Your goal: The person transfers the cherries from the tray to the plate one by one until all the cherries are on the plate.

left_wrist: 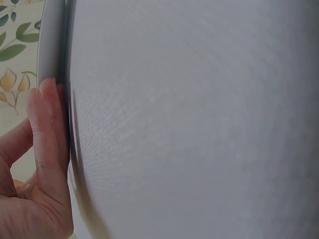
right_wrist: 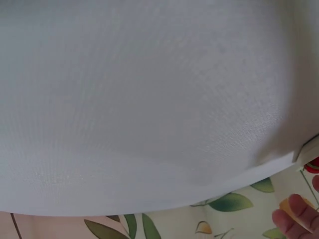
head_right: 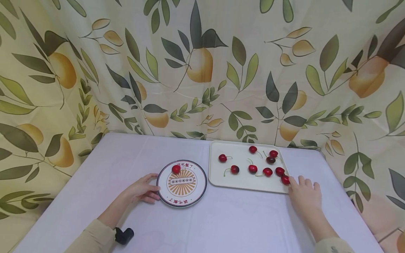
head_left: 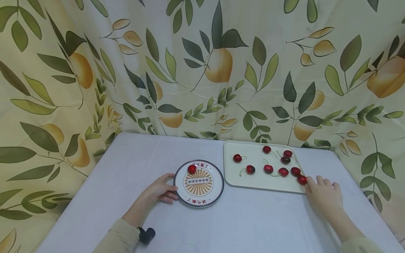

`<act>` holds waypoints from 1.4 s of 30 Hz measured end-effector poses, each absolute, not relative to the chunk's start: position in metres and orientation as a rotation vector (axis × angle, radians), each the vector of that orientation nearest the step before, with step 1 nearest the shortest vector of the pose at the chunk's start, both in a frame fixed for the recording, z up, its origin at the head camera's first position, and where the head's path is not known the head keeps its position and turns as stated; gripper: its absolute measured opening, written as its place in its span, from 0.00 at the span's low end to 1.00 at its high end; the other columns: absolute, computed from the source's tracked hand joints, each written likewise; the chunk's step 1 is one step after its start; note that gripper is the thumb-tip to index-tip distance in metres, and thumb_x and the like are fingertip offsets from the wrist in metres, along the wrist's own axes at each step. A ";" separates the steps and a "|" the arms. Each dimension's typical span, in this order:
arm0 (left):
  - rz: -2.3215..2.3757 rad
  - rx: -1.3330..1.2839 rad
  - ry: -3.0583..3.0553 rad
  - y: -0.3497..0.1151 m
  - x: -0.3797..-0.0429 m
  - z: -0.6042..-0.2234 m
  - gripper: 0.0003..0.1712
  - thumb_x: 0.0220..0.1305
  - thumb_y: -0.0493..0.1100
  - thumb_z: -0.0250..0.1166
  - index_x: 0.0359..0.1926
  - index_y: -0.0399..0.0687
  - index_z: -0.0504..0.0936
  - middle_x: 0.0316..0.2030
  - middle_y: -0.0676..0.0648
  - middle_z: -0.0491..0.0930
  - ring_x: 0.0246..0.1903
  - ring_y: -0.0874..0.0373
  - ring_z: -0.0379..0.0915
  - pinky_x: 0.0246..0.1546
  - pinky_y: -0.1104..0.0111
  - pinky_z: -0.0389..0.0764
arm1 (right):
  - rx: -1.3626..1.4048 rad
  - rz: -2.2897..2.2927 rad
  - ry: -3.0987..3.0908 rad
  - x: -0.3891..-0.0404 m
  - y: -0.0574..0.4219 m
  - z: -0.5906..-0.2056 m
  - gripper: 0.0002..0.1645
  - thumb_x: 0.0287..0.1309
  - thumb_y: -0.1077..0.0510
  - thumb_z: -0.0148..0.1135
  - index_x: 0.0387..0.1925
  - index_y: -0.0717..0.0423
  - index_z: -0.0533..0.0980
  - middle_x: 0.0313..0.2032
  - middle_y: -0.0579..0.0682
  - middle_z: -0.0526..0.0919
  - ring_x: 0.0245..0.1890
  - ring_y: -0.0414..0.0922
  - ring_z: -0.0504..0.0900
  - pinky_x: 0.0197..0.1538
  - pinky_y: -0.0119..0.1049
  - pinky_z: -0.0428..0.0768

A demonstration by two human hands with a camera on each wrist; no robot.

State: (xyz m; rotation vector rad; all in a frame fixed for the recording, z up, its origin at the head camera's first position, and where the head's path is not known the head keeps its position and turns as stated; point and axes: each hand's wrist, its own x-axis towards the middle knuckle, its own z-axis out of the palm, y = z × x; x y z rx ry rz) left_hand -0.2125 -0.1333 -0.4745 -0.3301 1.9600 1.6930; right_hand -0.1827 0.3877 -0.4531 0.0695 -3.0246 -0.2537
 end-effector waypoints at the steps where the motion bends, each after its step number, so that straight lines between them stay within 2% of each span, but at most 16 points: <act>1: 1.693 -0.330 1.960 -0.133 -0.212 -0.475 0.36 0.59 0.31 0.58 0.66 0.48 0.56 0.21 0.41 0.80 0.19 0.54 0.80 0.23 0.62 0.84 | 0.062 -0.254 -3.031 -0.183 0.389 -0.453 0.25 0.46 0.58 0.67 0.45 0.63 0.68 0.38 0.71 0.70 0.39 0.66 0.68 0.46 0.69 0.64; 10: 1.685 -0.316 1.977 -0.133 -0.211 -0.472 0.36 0.59 0.31 0.59 0.66 0.48 0.56 0.21 0.41 0.81 0.20 0.54 0.80 0.23 0.62 0.84 | -0.005 -0.275 -3.083 -0.184 0.396 -0.450 0.30 0.49 0.56 0.65 0.50 0.69 0.66 0.39 0.72 0.69 0.41 0.68 0.67 0.48 0.69 0.63; 20: 1.683 -0.307 1.964 -0.134 -0.212 -0.475 0.36 0.59 0.32 0.58 0.67 0.49 0.56 0.21 0.40 0.80 0.20 0.54 0.80 0.24 0.61 0.84 | -0.021 -0.256 -3.131 -0.187 0.405 -0.456 0.23 0.55 0.57 0.58 0.50 0.67 0.67 0.39 0.71 0.69 0.41 0.67 0.66 0.47 0.69 0.62; 38: 1.676 -0.317 1.966 -0.134 -0.212 -0.475 0.37 0.59 0.32 0.59 0.67 0.49 0.55 0.22 0.40 0.81 0.20 0.54 0.80 0.25 0.62 0.84 | -0.012 -0.146 -3.075 -0.191 0.394 -0.451 0.20 0.53 0.64 0.57 0.48 0.67 0.65 0.36 0.69 0.68 0.38 0.66 0.67 0.46 0.68 0.62; 42: 1.672 -0.326 1.968 -0.134 -0.212 -0.475 0.37 0.59 0.32 0.59 0.67 0.50 0.55 0.22 0.40 0.81 0.20 0.54 0.80 0.24 0.62 0.84 | 0.044 -0.129 -2.984 -0.195 0.383 -0.444 0.18 0.52 0.65 0.58 0.44 0.66 0.66 0.34 0.67 0.68 0.36 0.65 0.69 0.44 0.68 0.64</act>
